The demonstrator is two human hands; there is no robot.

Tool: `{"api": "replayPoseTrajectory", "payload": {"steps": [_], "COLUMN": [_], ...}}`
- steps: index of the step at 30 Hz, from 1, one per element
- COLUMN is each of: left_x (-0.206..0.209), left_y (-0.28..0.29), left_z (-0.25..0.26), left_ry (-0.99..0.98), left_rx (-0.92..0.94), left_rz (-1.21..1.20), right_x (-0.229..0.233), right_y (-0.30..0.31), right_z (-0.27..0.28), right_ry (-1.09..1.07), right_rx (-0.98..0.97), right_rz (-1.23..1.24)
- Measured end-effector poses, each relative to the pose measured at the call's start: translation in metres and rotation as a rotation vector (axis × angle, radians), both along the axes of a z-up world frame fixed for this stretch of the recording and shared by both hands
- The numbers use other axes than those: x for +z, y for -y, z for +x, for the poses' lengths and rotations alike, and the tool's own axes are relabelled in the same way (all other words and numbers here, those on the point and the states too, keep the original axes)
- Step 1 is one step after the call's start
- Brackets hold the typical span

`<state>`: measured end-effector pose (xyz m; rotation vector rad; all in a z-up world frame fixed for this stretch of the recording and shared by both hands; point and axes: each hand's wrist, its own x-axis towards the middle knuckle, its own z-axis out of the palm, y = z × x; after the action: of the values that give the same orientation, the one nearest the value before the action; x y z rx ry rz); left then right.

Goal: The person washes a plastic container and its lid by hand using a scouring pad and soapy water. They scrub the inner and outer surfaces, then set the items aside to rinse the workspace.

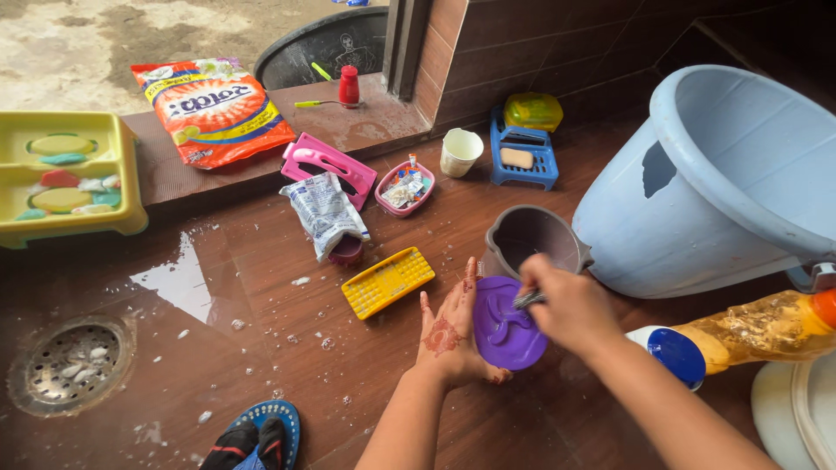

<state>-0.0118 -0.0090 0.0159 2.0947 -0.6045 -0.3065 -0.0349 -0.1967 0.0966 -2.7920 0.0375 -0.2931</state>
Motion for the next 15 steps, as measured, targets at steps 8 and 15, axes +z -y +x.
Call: {"api": "replayPoseTrajectory", "payload": {"steps": [8,15], "left_x": [0.000,-0.003], "left_y": [0.000,-0.002], "left_z": [-0.001,0.004], "left_ry": [-0.032,-0.027], "left_rx": [0.031,0.027], "left_rz": [-0.044,-0.023], "right_x": [-0.018,-0.005], "right_y": [0.004,0.020], "right_z": [0.008,-0.001], "right_ry": [-0.055,-0.134], "right_rx": [0.377,0.226], "right_rz": [-0.213,-0.244]}}
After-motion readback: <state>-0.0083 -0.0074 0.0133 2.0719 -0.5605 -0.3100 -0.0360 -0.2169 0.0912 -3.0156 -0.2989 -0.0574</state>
